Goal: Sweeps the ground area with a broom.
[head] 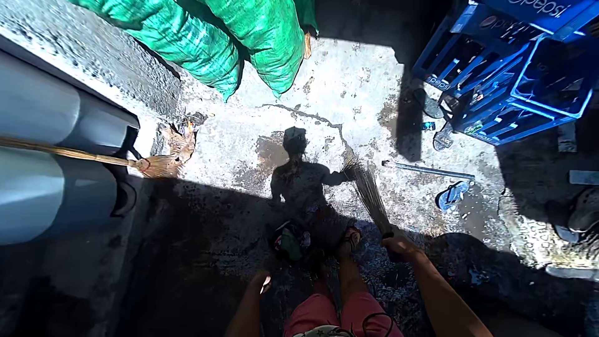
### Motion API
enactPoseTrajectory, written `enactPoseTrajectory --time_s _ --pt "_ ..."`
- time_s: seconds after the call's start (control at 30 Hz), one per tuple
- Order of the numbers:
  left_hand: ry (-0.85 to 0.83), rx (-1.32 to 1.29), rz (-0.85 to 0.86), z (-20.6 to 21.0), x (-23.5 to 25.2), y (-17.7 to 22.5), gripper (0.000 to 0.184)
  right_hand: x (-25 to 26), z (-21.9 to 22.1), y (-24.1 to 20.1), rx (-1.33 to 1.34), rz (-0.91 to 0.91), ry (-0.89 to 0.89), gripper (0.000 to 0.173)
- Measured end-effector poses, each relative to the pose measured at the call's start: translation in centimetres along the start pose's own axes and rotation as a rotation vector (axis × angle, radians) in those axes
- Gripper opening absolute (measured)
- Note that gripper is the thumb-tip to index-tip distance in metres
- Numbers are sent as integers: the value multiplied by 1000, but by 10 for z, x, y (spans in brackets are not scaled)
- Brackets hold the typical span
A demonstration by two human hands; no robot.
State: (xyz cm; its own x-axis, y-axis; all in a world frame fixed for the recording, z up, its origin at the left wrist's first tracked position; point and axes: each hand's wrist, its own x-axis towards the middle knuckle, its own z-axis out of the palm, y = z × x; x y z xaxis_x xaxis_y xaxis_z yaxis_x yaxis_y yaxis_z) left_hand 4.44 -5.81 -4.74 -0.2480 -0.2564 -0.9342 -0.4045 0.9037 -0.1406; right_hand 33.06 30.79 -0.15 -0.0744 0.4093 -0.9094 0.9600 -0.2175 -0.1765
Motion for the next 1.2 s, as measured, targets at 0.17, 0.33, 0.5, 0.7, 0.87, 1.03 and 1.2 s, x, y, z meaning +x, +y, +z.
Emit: enactPoseTrajectory --time_s 0.17,0.33,0.5,0.7,0.87,1.03,1.2 --pt "-6 -10 -15 39 16 -1 26 -68 91 32 -214 5 -290 89" --pt "-19 -92 -1 27 19 -22 27 -216 56 -47 -339 59 -443 78" --pt "-5 -111 -19 25 25 -32 27 -155 36 51 -415 -30 -360 88" --pt "8 -117 -18 20 24 -26 26 -115 36 5 -422 -38 -154 83" --pt "40 -152 -35 15 30 -23 28 -72 119 3 -525 -61 -218 89" --pt "15 -114 -16 12 27 -29 27 -171 132 -30 -754 -13 -485 77" --pt "-11 -145 -53 17 24 -36 29 -185 100 9 -788 -55 -457 78"
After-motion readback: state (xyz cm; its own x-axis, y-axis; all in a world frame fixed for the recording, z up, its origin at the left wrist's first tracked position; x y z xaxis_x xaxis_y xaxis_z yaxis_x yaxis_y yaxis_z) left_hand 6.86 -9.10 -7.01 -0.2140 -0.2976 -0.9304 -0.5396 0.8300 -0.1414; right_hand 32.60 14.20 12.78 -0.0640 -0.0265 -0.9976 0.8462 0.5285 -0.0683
